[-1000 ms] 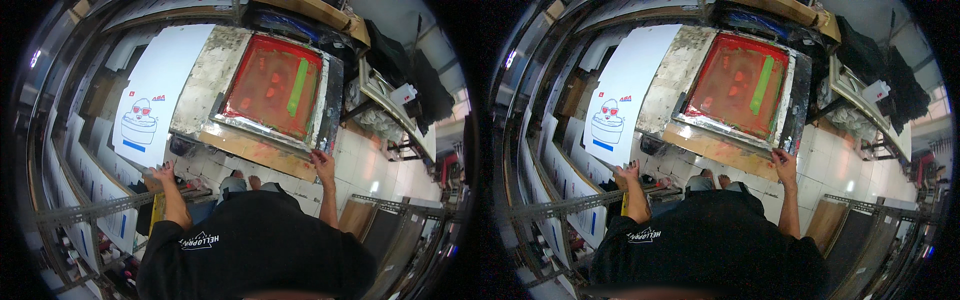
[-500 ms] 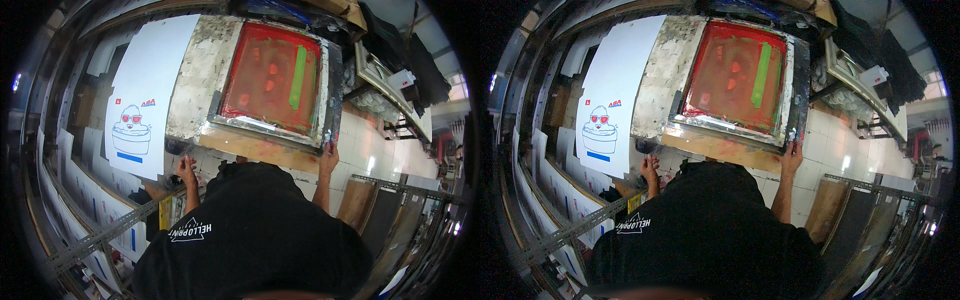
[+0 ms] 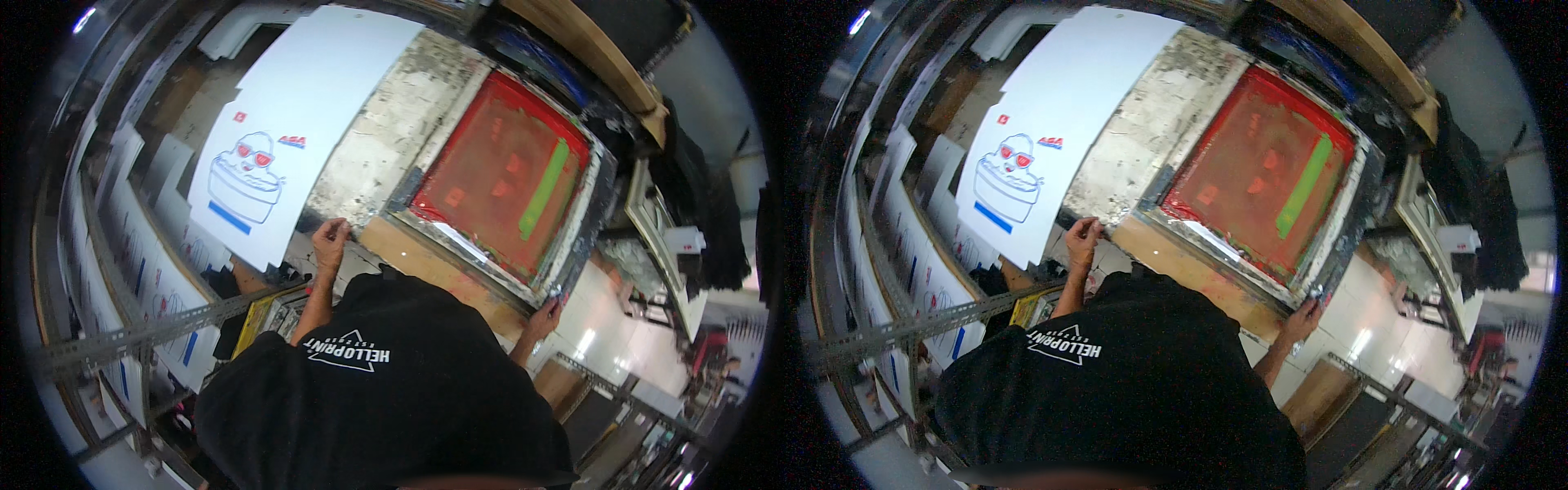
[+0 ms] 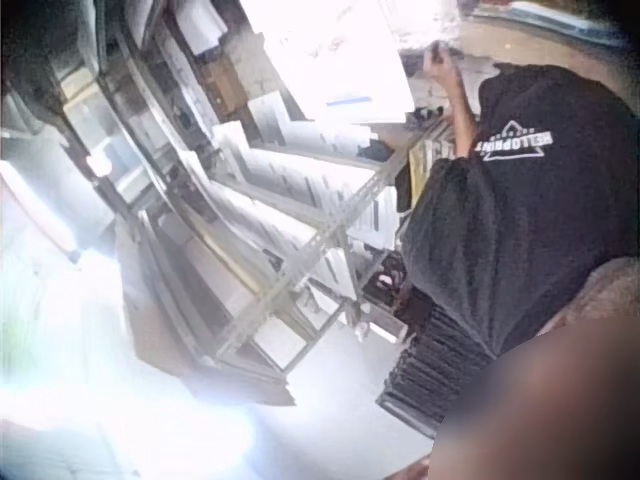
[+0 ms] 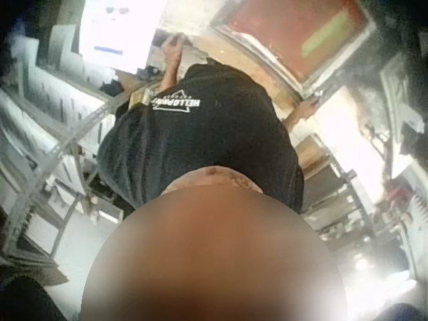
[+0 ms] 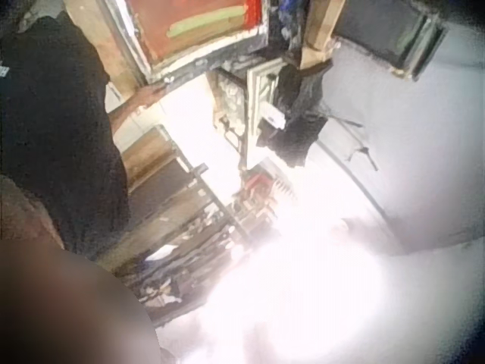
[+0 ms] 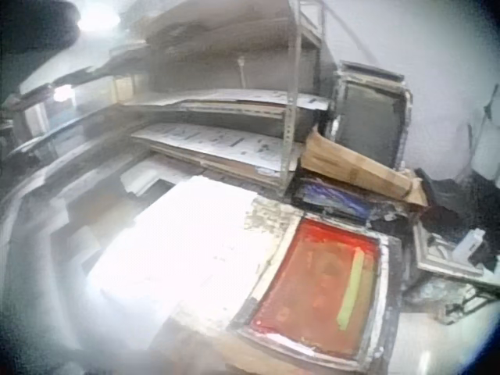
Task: The person performs screen printing on white paper sheets. They align a sheet under a screen, pull a squeegee across to apply red ink, and then peel the printed sheet off. The process is repeated for multiple sheets.
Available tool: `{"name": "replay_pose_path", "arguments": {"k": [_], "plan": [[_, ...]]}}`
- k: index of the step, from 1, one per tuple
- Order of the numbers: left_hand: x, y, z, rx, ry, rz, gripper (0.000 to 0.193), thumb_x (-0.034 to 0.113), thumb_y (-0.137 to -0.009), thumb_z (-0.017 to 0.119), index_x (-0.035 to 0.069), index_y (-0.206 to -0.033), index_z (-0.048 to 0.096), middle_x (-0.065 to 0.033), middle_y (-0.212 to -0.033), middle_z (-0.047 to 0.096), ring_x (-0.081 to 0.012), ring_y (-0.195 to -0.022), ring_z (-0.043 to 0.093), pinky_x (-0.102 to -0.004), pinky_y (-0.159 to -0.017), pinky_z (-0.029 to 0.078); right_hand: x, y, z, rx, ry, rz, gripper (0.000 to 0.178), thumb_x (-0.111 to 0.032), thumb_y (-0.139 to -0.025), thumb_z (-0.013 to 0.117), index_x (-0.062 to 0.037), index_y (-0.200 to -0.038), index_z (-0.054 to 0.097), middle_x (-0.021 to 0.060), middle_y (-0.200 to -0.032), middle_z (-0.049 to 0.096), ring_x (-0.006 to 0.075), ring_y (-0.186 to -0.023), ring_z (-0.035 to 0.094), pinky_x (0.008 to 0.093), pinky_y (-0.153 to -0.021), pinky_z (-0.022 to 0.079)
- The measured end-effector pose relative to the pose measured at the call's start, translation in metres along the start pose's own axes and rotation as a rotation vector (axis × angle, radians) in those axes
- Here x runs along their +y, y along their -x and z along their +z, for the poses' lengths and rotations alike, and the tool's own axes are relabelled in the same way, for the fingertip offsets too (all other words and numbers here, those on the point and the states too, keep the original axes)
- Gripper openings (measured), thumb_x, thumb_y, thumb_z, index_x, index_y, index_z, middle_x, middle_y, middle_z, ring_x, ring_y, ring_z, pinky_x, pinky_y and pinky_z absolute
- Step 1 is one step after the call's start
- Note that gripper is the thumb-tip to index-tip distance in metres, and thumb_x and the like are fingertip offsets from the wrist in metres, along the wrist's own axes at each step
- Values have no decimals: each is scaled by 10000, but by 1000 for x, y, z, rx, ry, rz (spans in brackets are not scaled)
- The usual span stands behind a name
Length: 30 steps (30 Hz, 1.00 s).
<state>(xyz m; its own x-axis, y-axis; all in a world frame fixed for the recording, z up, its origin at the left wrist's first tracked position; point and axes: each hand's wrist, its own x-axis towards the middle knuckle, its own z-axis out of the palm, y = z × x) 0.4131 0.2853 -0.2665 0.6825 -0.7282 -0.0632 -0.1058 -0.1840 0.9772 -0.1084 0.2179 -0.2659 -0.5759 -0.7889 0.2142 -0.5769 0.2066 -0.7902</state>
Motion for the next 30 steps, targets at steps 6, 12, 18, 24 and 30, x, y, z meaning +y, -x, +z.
{"name": "replay_pose_path", "arguments": {"k": [6, 12, 18, 24, 30], "plan": [[15, -14, 5, -146, 34, -145, 273, 222, -897, 679, -10, -1039, 657, -49, -829, 687, -89, -697, 617, -212, -562, 450, -2, -19, 15, -56, -98, -7, 235, -154, -934, 596, 31, -1073, 635, 134, -1127, 577, 211, -881, 574, 328, -807, 486], [29, -50, 27, -198, -24, -2, 233, 160, -904, 669, -28, -1040, 650, -39, -808, 656, -91, -696, 595, -222, -619, 476, -7, -29, 14, -78, 83, -121, 216, -136, -925, 605, 29, -1058, 650, 138, -1021, 600, 171, -714, 538, 300, -712, 487], [85, -96, 93, -246, 34, 224, 220, 135, -911, 652, -32, -1054, 653, -49, -828, 656, -97, -711, 589, -231, -630, 490, -15, -35, 11, -14, -201, 26, 230, -125, -941, 571, 60, -1065, 628, 119, -934, 597, 188, -787, 563, 297, -733, 479], [146, -144, 227, -532, -111, 439, 207, 135, -899, 650, -7, -1048, 677, -44, -876, 680, -90, -731, 591, -234, -659, 482, 14, -32, 18, 122, -155, -136, 217, -35, -921, 508, 75, -1075, 614, 121, -931, 589, 203, -813, 572, 309, -721, 489], [216, -165, 403, -795, -203, 594, 249, 198, -897, 643, 42, -1089, 677, -73, -946, 692, -145, -795, 607, -276, -749, 478, -2, -32, 11, 82, -114, -101, 300, -118, -822, 658, 51, -1069, 635, 141, -888, 588, 242, -764, 576, 328, -676, 476]]}}
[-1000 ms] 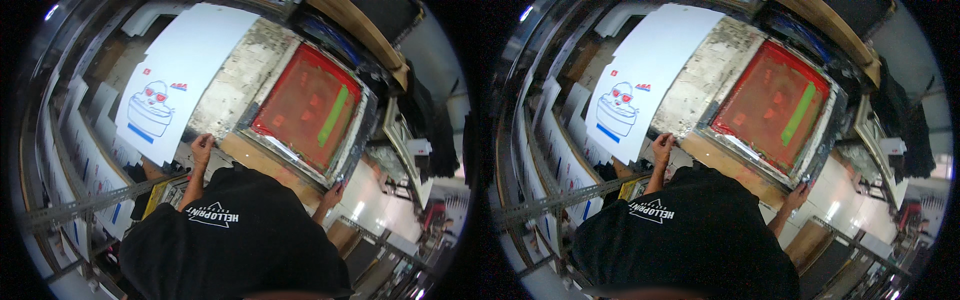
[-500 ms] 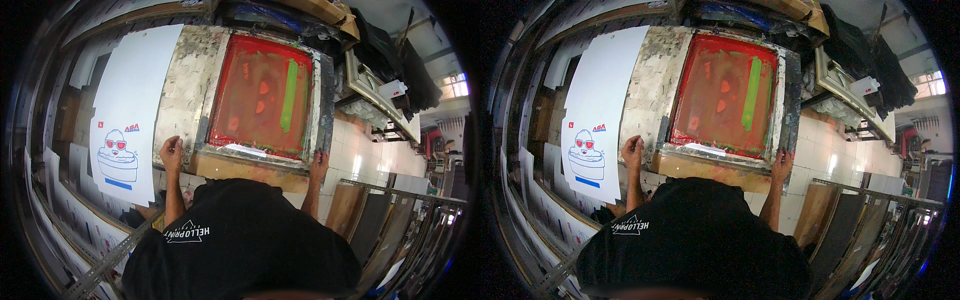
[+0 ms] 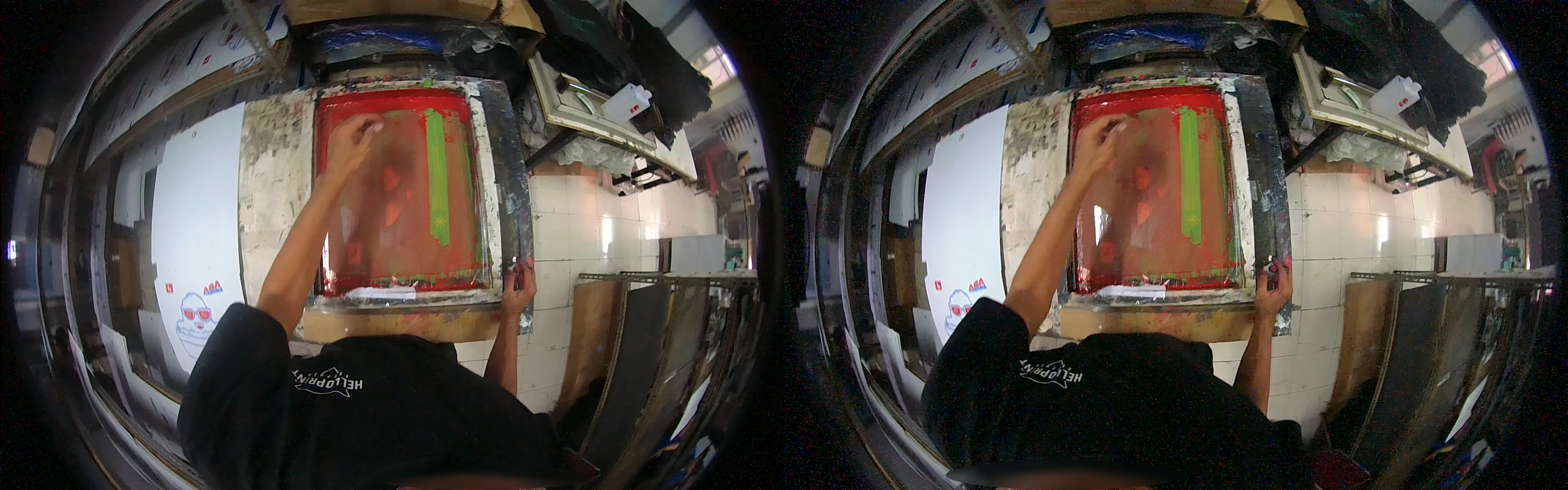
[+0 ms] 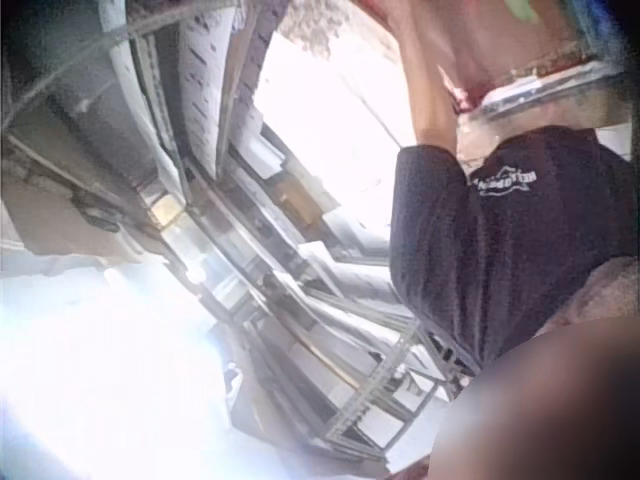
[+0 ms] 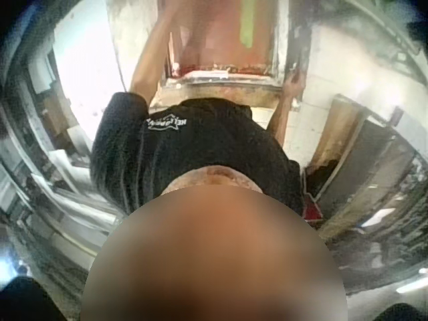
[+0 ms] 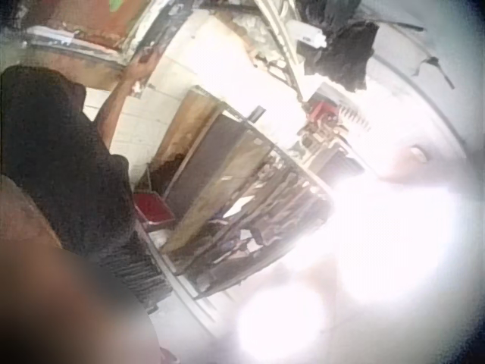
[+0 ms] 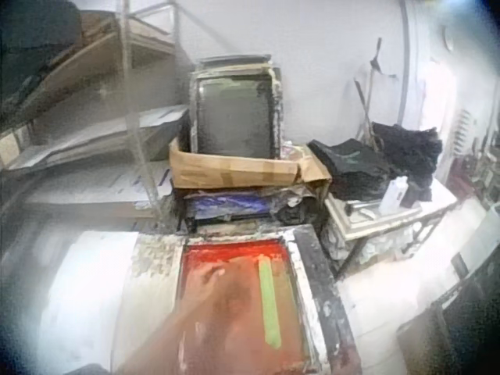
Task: The person performs screen printing on white paper sheets. They align a sheet under a screen, pull a squeegee across to apply red ink, and then peel the printed sheet off. The process is repeated for multiple sheets.
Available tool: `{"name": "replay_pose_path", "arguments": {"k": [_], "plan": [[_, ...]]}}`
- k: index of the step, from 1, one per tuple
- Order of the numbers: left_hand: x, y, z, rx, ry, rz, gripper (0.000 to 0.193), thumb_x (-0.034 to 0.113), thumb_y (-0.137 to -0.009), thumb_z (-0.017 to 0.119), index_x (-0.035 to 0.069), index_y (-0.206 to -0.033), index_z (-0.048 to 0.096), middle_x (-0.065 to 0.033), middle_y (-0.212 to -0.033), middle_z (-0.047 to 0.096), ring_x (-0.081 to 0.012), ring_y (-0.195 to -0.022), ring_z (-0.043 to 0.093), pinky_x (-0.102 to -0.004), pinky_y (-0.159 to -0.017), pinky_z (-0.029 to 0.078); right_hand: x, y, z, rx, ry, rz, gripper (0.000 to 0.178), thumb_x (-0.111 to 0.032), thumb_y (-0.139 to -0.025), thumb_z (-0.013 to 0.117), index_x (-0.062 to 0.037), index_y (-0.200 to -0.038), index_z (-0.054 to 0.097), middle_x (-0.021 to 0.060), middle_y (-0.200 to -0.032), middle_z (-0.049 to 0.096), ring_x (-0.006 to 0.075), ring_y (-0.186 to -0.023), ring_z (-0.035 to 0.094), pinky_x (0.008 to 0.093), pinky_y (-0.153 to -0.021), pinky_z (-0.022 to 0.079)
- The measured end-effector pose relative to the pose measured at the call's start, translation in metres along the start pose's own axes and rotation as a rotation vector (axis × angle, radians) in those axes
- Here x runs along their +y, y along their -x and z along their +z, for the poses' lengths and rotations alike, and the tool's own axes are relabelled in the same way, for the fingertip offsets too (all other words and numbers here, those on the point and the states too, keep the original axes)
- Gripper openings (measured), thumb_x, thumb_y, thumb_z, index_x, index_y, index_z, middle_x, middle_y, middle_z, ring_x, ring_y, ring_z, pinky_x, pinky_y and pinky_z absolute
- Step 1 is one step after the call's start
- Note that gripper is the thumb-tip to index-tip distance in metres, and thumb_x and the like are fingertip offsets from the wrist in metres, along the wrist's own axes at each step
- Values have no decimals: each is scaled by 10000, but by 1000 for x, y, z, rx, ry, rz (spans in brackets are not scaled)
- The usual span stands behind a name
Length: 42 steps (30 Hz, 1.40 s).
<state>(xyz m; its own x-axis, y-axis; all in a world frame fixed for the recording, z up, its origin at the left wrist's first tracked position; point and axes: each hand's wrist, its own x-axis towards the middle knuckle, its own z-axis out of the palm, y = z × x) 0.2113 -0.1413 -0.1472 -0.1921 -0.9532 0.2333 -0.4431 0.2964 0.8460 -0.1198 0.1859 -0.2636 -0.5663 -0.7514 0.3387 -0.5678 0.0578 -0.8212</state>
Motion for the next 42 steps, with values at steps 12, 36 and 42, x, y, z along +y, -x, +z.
{"name": "replay_pose_path", "arguments": {"k": [12, 36, 42], "plan": [[-75, -221, 85, -503, 89, 198, 367, 203, -901, 652, -8, -1195, 593, -45, -933, 652, -123, -776, 573, -308, -688, 499, -7, -2, 0, -36, 53, 109, 385, -152, -753, 745, 17, -1086, 653, 148, -877, 607, 282, -770, 572, 366, -702, 472], [-98, 64, -97, 11, -789, -480, 756, 532, -676, 789, 79, -1255, 613, -150, -1085, 683, -246, -950, 671, -373, -824, 520, -10, -7, 2, -46, 135, 48, 321, -101, -787, 725, 20, -1079, 667, 133, -873, 621, 229, -746, 580, 332, -667, 480], [-92, 83, -85, 74, -995, -233, 720, 327, -633, 760, 102, -1293, 579, -163, -1150, 656, -319, -1028, 647, -410, -885, 516, -8, -5, 5, -13, 27, 117, 304, -108, -778, 746, 21, -1046, 678, 138, -903, 643, 229, -754, 602, 322, -676, 495]]}}
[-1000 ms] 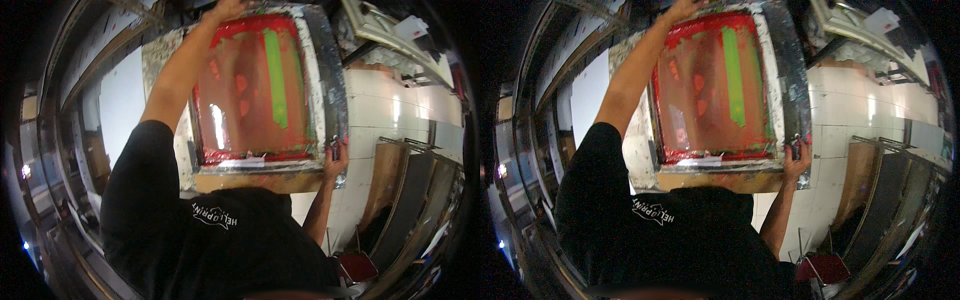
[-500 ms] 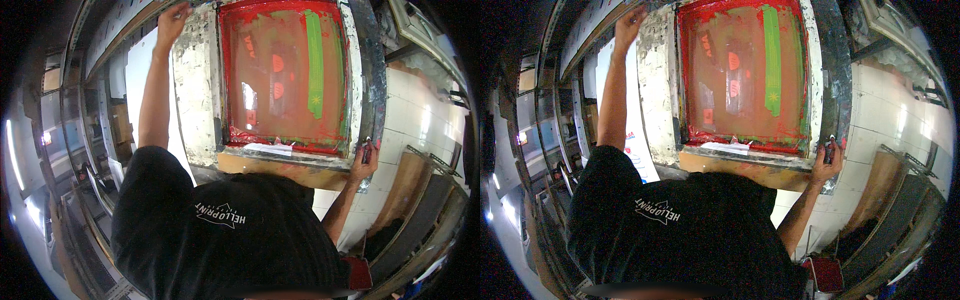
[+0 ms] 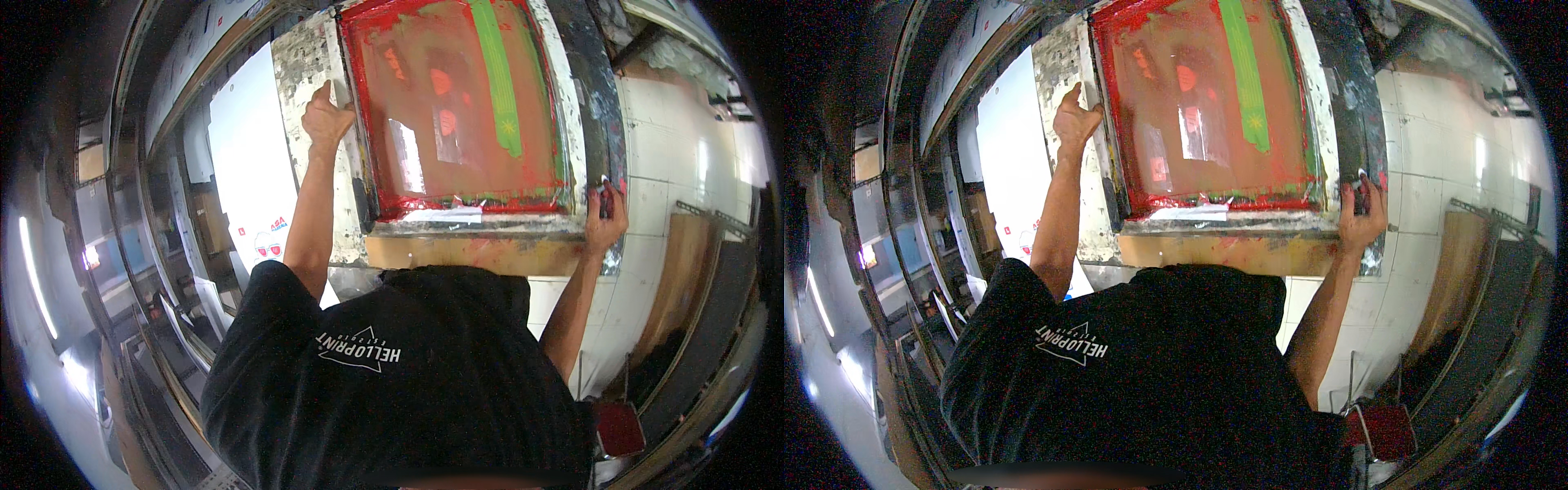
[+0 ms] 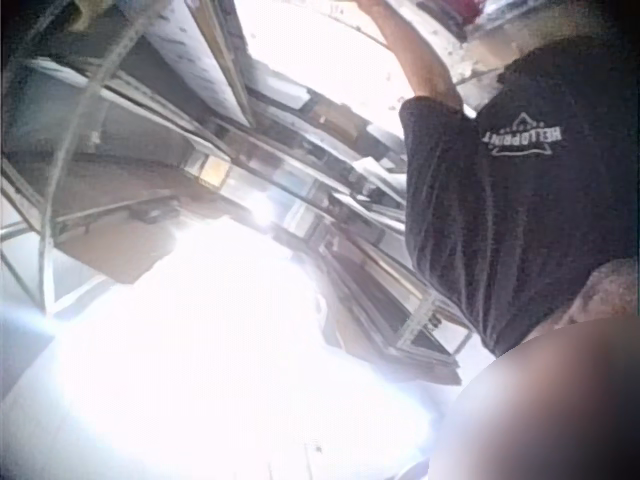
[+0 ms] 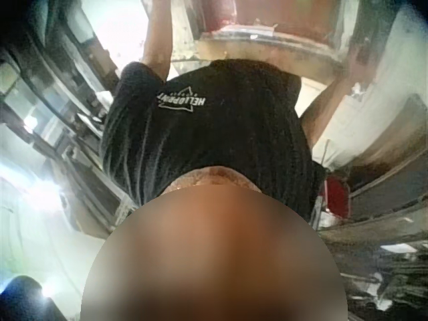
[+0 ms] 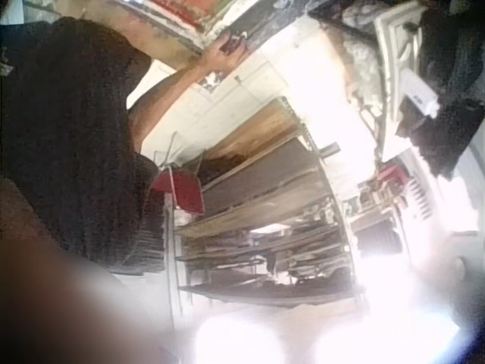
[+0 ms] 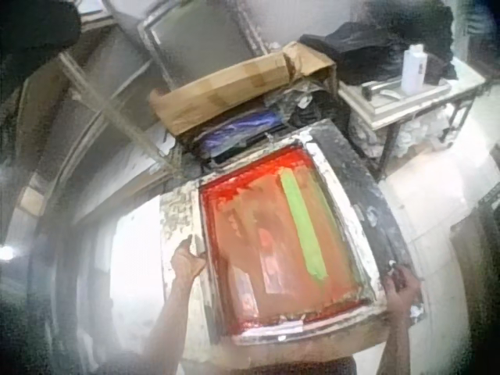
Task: The person performs screen printing on white paper sheets. They align a sheet under a screen, pull a squeegee across to apply red ink, and then peel the printed sheet off. The process is repeated for multiple sheets.
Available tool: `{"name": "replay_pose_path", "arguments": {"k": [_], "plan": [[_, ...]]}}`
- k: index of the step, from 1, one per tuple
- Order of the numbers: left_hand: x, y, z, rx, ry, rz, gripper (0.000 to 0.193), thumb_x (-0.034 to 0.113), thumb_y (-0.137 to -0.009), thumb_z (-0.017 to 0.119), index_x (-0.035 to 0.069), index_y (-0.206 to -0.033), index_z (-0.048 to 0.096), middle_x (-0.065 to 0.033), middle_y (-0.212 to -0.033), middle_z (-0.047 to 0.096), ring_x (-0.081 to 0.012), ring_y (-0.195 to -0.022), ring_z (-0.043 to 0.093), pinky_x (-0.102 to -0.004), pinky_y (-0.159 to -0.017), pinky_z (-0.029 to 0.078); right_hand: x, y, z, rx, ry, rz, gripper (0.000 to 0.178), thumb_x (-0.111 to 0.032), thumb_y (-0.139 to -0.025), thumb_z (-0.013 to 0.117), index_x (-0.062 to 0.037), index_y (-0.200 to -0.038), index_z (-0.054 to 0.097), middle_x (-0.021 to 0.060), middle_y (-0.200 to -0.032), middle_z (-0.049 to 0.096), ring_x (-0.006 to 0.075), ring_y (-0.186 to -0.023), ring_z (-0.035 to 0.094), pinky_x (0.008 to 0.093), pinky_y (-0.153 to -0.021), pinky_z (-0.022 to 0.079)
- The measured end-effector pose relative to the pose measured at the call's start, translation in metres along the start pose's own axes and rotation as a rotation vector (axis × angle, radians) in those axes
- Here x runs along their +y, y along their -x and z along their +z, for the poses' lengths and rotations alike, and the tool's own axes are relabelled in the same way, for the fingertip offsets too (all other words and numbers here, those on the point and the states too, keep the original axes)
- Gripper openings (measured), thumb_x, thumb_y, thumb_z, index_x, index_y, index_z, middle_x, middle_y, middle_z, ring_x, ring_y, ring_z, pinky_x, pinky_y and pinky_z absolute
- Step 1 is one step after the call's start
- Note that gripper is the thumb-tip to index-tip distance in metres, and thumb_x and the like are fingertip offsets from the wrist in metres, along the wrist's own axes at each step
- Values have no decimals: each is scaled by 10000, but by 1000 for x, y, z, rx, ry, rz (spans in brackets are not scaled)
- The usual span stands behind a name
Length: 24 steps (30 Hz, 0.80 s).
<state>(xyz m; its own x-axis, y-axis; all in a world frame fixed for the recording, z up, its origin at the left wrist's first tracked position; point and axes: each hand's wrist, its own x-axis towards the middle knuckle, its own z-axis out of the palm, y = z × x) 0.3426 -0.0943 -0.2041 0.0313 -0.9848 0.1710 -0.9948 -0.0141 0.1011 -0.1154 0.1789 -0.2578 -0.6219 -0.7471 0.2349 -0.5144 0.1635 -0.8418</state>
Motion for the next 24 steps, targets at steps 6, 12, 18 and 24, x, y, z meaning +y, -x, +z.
{"name": "replay_pose_path", "arguments": {"k": [6, 12, 18, 24], "plan": [[22, 13, -8, -103, -75, 46, 927, 337, -566, 750, 118, -1410, 436, -145, -1325, 556, -329, -1107, 610, -440, -920, 504, 9, 0, -4, 50, 90, 4, 351, -231, -732, 801, -13, -986, 698, 132, -948, 674, 250, -768, 653, 333, -693, 523], [-9, 49, 3, -74, 42, -22, 974, 372, -599, 782, 94, -1444, 383, -186, -1378, 504, -314, -1224, 534, -399, -1021, 426, 9, 2, -3, 157, 91, -134, 320, -198, -734, 807, -29, -985, 705, 111, -955, 683, 199, -749, 643, 296, -678, 514], [-56, 106, -25, 141, 410, 39, 846, 188, -687, 812, -40, -1395, 410, -200, -1289, 563, -291, -1141, 544, -361, -984, 422, -7, 12, -16, 241, -86, -247, 311, -131, -748, 742, -22, -1028, 659, 122, -954, 641, 261, -825, 625, 344, -725, 503], [-56, 270, -81, 415, 516, -67, 248, 158, -862, 689, -77, -938, 662, -123, -810, 660, -208, -718, 569, -369, -700, 476, -12, 36, -40, 299, -415, -191, 340, -76, -782, 662, 17, -1107, 621, 148, -970, 634, 266, -849, 641, 331, -739, 517]]}}
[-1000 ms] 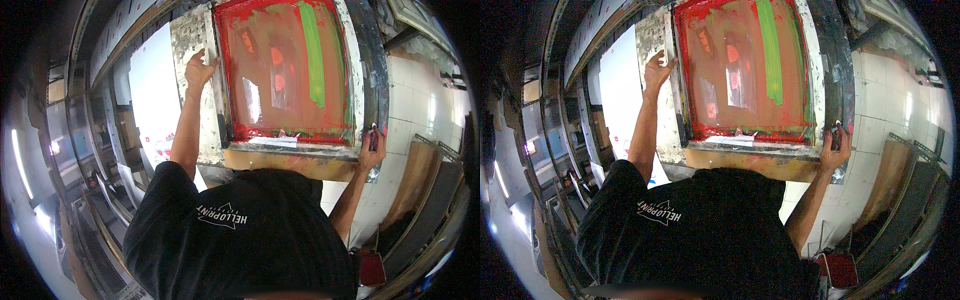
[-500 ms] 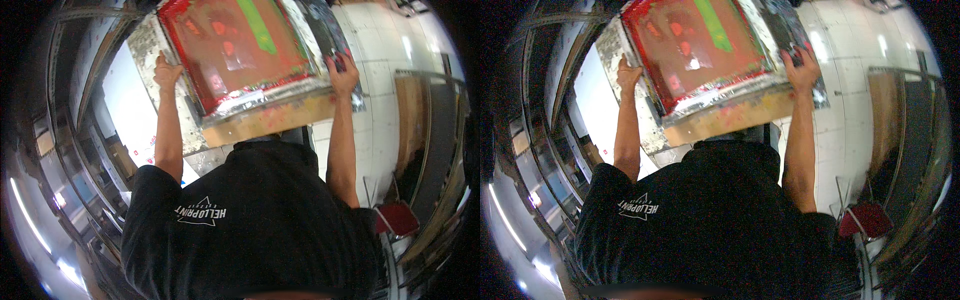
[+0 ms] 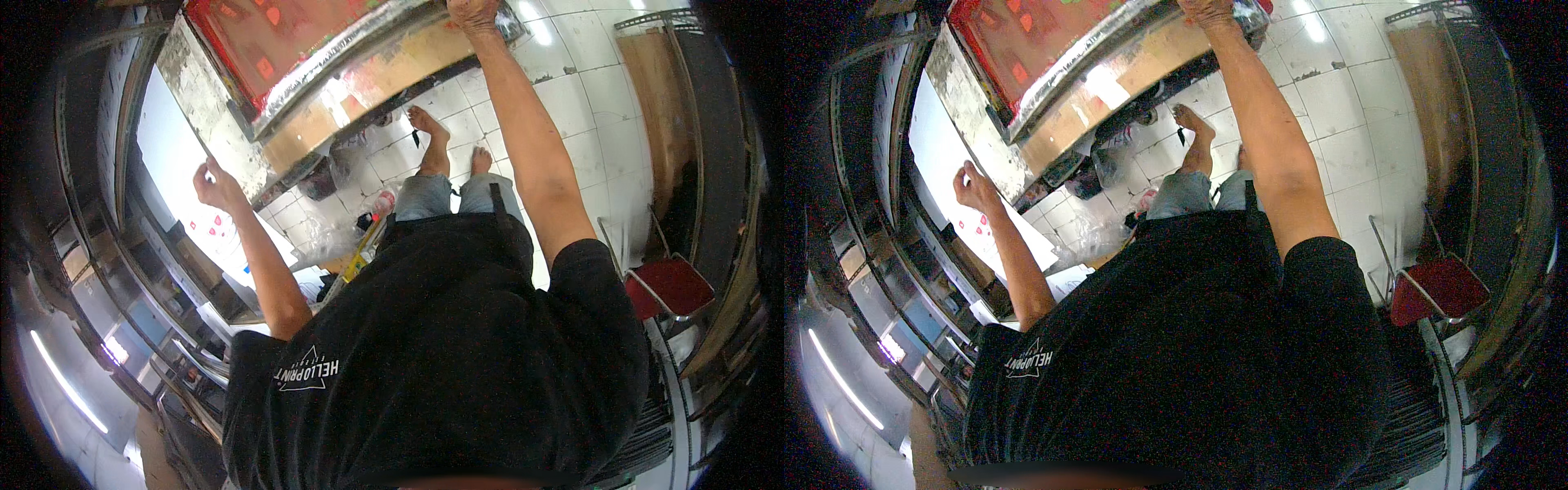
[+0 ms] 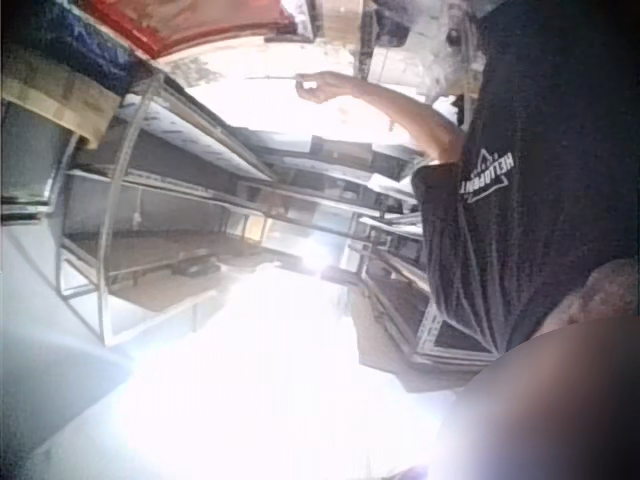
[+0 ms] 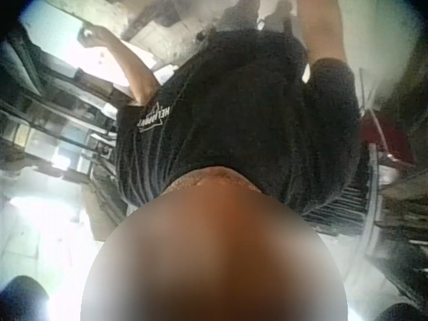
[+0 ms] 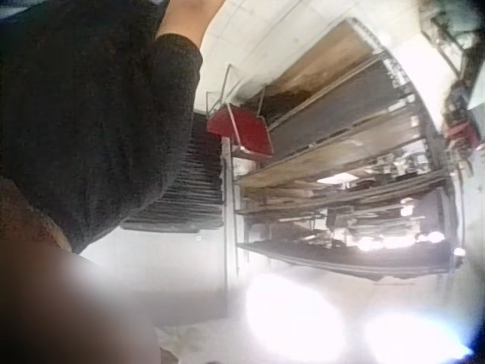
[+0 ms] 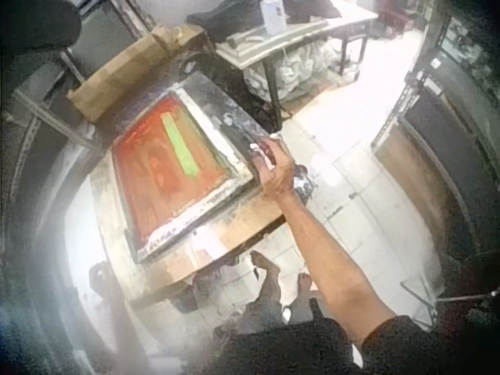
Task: The person performs screen printing on white paper sheets. They align a sheet under a screen, pull a squeegee across to apply red ink, and then peel the printed sheet off. The process is repeated for multiple sheets.
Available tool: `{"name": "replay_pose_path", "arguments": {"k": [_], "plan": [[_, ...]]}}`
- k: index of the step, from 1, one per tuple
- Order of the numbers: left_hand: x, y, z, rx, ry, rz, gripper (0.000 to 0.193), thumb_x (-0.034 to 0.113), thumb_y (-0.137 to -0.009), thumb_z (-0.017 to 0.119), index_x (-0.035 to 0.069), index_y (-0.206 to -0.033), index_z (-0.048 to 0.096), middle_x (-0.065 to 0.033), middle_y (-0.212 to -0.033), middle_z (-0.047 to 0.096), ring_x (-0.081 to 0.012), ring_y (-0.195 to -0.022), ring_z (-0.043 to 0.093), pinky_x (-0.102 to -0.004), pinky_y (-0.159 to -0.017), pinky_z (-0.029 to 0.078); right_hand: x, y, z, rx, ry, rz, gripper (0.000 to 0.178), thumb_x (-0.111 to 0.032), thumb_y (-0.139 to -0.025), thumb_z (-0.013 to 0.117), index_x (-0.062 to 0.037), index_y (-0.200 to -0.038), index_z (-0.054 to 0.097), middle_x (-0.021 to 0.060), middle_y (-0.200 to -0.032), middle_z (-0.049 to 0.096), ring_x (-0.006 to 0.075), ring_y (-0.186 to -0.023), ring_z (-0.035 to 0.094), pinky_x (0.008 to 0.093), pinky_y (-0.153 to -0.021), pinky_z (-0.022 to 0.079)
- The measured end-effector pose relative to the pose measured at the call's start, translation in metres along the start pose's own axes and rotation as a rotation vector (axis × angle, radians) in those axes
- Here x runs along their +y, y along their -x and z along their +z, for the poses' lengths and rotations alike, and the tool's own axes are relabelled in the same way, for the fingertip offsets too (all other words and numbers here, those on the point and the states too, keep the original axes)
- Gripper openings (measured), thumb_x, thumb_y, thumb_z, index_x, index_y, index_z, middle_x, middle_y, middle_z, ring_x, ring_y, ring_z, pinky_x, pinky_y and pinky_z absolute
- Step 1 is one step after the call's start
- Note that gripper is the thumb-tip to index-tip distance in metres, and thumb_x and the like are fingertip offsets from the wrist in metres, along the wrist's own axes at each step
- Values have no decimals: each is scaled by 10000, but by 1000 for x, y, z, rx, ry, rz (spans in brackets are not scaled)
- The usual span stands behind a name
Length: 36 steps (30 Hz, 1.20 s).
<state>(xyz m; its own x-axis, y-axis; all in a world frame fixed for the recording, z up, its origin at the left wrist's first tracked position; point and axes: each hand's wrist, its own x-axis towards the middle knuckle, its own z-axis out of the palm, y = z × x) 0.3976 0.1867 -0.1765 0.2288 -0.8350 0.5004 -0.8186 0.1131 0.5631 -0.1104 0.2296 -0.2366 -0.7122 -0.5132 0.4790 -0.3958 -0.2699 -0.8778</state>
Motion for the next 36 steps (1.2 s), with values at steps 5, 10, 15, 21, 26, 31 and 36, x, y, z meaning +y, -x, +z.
{"name": "replay_pose_path", "arguments": {"k": [5, 10, 15, 21, 26, 31, 36], "plan": [[-17, 146, -74, -4, -152, -190, 250, 118, -853, 672, -79, -1000, 623, -147, -928, 646, -215, -861, 591, -337, -790, 479, -1, 69, -53, -23, 220, -245, 187, -80, -774, 716, -24, -937, 643, 105, -829, 637, 243, -727, 633, 330, -643, 502], [-41, 293, -106, -187, 55, -536, 429, -4, -819, 669, -37, -1215, 509, -152, -1153, 577, -222, -1007, 564, -340, -869, 472, 18, 199, -62, -641, 276, -172, 240, -228, -796, 689, -56, -949, 623, 142, -919, 635, 349, -803, 636, 427, -689, 515], [-50, 398, -133, -417, 155, -691, 488, 11, -824, 677, -8, -1273, 486, -135, -1227, 547, -223, -1019, 571, -339, -868, 483, 77, 267, -9, -1028, 485, -75, 278, -226, -815, 638, -65, -1041, 616, 169, -1075, 625, 362, -905, 638, 465, -777, 514], [-2, 451, -160, -504, 100, -915, 540, 79, -847, 686, 3, -1328, 453, -139, -1309, 506, -228, -1014, 587, -345, -854, 487, 112, 268, 64, -1550, 931, 86, 578, -238, -789, 629, -53, -1322, 503, 209, -1370, 477, 339, -1243, 498, 468, -993, 431], [-19, 500, -175, -406, 182, -1032, 538, 42, -863, 655, -2, -1350, 431, -122, -1300, 514, -210, -1000, 594, -327, -838, 495, 180, 289, 90, -935, 502, -336, 426, -309, -836, 614, -89, -1199, 576, 171, -1225, 579, 343, -1165, 525, 480, -992, 404], [-19, 533, -181, -375, 147, -1043, 585, 43, -849, 676, -8, -1370, 414, -143, -1305, 520, -217, -999, 599, -321, -865, 494, 178, 275, 100, -1015, 511, -251, 441, -287, -826, 617, -88, -1217, 571, 176, -1256, 561, 343, -1193, 507, 479, -1011, 390], [-18, 541, -173, -404, 97, -1038, 613, 82, -829, 716, -10, -1361, 427, -151, -1295, 526, -228, -977, 614, -325, -847, 504, 172, 268, 104, -1026, 527, -244, 459, -265, -815, 620, -87, -1235, 566, 180, -1287, 543, 344, -1220, 490, 478, -1030, 376]]}}
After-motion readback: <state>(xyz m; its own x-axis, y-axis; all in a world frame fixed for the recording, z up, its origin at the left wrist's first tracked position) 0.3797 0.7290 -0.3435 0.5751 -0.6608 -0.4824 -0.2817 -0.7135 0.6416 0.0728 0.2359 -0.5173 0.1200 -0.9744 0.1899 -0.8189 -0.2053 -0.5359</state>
